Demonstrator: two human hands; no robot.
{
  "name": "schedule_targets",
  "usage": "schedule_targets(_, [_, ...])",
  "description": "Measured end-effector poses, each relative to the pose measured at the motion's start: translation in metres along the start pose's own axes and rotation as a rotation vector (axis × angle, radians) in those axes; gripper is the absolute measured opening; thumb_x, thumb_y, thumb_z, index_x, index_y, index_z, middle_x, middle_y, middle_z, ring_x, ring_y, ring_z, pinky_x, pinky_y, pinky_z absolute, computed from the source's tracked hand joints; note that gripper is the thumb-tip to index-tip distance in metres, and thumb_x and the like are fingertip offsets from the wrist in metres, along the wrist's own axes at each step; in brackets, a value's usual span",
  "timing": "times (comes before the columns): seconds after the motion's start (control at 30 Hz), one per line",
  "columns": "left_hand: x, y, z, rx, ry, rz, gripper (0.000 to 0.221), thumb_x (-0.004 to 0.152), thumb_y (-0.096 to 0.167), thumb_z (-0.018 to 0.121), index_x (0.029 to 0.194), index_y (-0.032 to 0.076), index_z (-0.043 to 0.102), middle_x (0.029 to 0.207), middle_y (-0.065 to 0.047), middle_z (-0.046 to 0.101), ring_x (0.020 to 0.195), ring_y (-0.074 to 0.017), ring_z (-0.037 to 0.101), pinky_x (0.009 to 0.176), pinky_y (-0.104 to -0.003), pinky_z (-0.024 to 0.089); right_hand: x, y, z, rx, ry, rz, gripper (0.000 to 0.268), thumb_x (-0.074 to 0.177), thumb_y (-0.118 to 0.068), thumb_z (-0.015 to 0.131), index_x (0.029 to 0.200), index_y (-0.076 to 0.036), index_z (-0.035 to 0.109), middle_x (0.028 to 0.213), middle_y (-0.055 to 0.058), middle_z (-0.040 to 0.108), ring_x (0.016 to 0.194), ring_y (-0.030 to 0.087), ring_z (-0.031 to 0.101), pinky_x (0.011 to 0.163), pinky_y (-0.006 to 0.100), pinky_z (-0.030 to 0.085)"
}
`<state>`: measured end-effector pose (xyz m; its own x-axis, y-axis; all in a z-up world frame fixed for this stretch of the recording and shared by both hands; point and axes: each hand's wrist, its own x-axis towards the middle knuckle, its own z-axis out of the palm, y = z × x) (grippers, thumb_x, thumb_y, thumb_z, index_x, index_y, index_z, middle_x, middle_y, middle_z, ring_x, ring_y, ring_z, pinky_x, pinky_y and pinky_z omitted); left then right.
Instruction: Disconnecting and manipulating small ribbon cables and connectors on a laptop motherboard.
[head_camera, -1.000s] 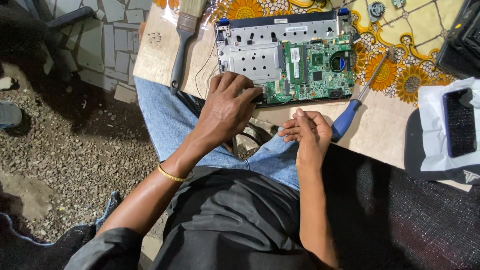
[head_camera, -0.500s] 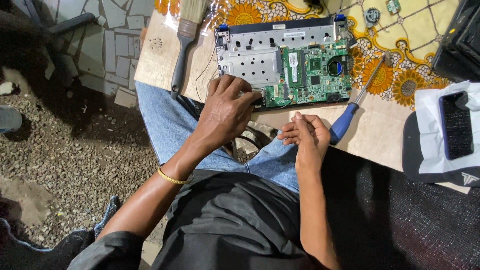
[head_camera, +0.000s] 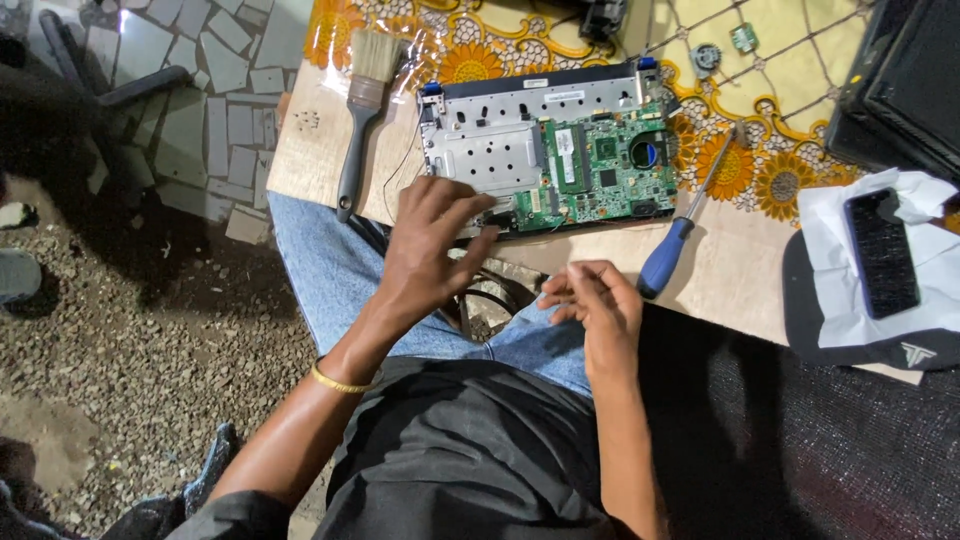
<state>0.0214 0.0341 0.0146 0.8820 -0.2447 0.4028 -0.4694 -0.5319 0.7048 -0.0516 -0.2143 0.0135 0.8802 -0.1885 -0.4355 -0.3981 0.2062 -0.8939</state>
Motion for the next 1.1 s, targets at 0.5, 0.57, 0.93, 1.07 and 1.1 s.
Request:
schedule_targets(0.5, [-0.141, -0.052, -0.033, -0.081, 0.627, -0.680, 0.018, 0.122, 0.011, 0.068, 0.138, 0.004, 0.067, 0.096, -0.011, 0.063, 0.083, -0.0227, 0.063, 0.083, -0.042, 0.054, 0.034, -0.018, -0.125, -0.158, 0.474, -0.338, 0.021, 0.117, -0.022, 0.077, 0.109, -0.003, 0.071, 0.085, 0.018, 0.074, 0.068, 0.024, 0.076, 0.056, 0.026, 0.057])
schedule_targets(0.57, [-0.148, -0.059, -0.026, -0.087, 0.625, -0.718, 0.017, 0.121, 0.012, 0.070, 0.135, 0.004, 0.068, 0.095, -0.011, 0.063, 0.085, -0.0204, 0.062, 0.083, -0.040, 0.051, 0.060, -0.011, -0.135, -0.145, 0.517, -0.373, 0.022, 0.118, -0.022, 0.078, 0.108, -0.003, 0.071, 0.082, 0.018, 0.073, 0.065, 0.024, 0.075, 0.054, 0.026, 0.056])
schedule_targets(0.93, [-0.123, -0.113, -0.034, -0.185, 0.727, -0.803, 0.017, 0.112, 0.001, 0.076, 0.129, 0.004, 0.073, 0.091, -0.011, 0.067, 0.078, -0.0159, 0.064, 0.069, -0.032, 0.050, 0.084, 0.003, -0.124, -0.226, 0.726, -0.501, 0.024, 0.112, -0.018, 0.081, 0.094, -0.005, 0.071, 0.066, 0.013, 0.066, 0.052, 0.017, 0.067, 0.045, 0.020, 0.043])
schedule_targets(1.07, [-0.114, -0.144, -0.051, -0.352, 0.831, -0.858, 0.016, 0.111, 0.005, 0.074, 0.126, 0.007, 0.072, 0.086, -0.009, 0.070, 0.066, -0.0126, 0.067, 0.058, -0.024, 0.052, 0.091, 0.013, -0.128, -0.282, 0.754, -0.553, 0.027, 0.112, -0.014, 0.084, 0.091, -0.003, 0.072, 0.062, 0.013, 0.066, 0.048, 0.017, 0.066, 0.041, 0.023, 0.044])
schedule_targets(1.1, [-0.113, -0.152, -0.055, -0.366, 0.838, -0.865, 0.015, 0.110, 0.005, 0.075, 0.124, 0.007, 0.073, 0.087, -0.010, 0.071, 0.068, -0.0127, 0.069, 0.058, -0.023, 0.053, 0.094, 0.013, -0.127, -0.278, 0.759, -0.564, 0.028, 0.112, -0.015, 0.084, 0.090, -0.003, 0.072, 0.062, 0.012, 0.066, 0.048, 0.017, 0.065, 0.040, 0.023, 0.044])
